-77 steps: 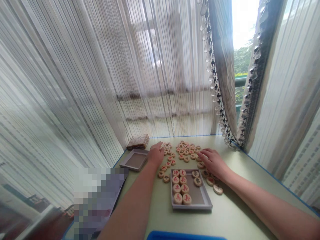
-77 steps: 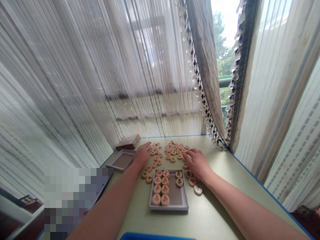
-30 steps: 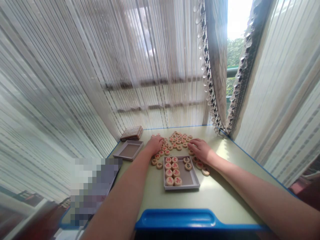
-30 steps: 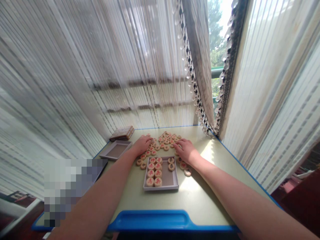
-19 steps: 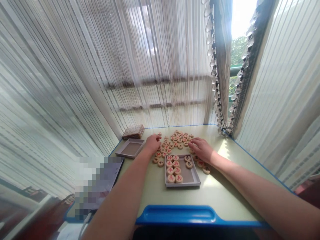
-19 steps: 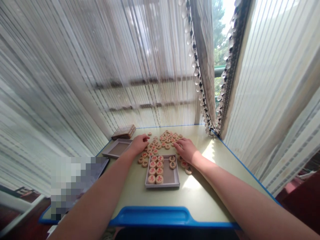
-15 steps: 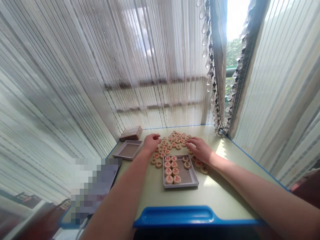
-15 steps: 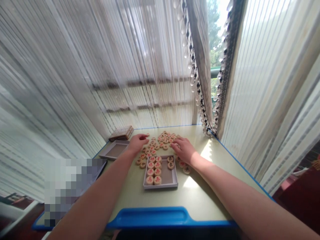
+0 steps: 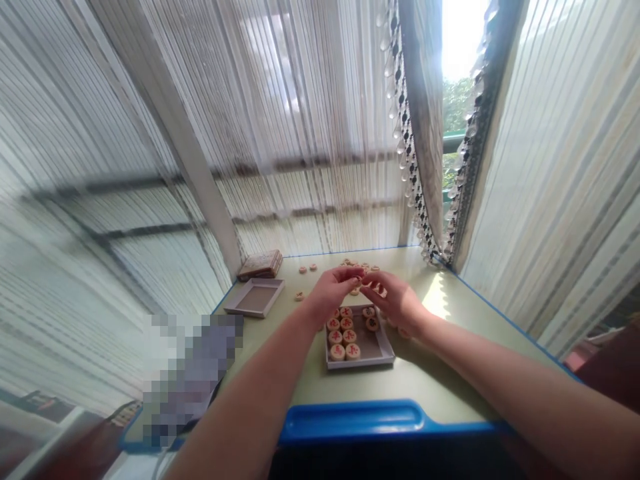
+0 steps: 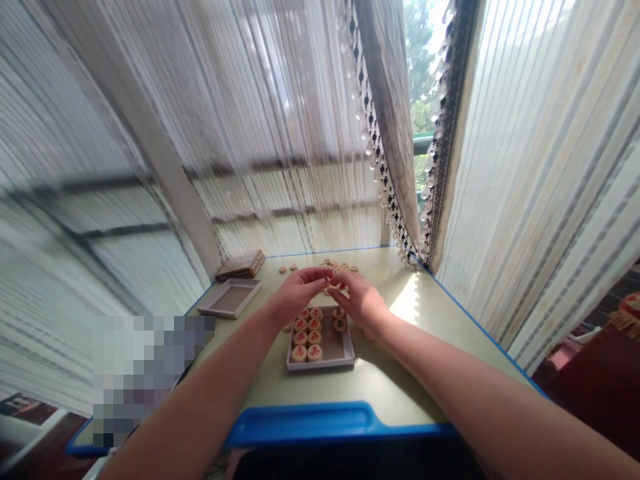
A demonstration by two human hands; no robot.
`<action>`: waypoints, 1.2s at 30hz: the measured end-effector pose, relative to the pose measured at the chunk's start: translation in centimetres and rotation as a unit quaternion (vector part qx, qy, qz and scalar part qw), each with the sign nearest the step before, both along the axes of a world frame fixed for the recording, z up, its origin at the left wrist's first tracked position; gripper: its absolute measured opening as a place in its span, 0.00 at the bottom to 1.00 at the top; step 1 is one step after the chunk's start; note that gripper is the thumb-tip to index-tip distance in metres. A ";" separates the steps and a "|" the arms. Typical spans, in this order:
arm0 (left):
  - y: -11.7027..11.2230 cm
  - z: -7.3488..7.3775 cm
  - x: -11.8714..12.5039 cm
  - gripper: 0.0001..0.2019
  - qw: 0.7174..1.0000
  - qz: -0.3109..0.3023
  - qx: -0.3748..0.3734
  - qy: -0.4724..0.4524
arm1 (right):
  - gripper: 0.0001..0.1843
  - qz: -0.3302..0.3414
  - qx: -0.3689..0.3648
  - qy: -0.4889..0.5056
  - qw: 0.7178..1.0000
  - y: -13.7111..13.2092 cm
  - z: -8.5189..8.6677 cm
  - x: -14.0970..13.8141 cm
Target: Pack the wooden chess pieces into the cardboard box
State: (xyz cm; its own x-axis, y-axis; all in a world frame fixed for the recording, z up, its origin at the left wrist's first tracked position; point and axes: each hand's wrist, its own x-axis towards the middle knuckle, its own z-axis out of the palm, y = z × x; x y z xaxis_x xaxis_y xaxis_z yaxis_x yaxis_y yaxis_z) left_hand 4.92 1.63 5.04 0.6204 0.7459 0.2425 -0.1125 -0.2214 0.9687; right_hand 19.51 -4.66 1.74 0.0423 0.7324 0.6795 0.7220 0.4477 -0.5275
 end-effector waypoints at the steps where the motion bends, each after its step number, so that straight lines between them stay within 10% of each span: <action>1: -0.1 0.0 0.1 0.12 1.000 -0.012 -0.005 -0.003 | 0.10 0.002 0.006 0.005 1.000 -0.1 0.2 0.1; 28: -0.2 0.2 -0.1 0.20 0.990 -0.137 0.032 0.024 | 0.13 0.008 -0.027 -0.107 0.994 -0.8 2.2 1.3; 36: 2.6 -1.8 -0.2 0.27 0.981 0.109 0.103 0.122 | 0.12 0.014 -0.177 -0.209 0.962 -1.4 2.9 1.8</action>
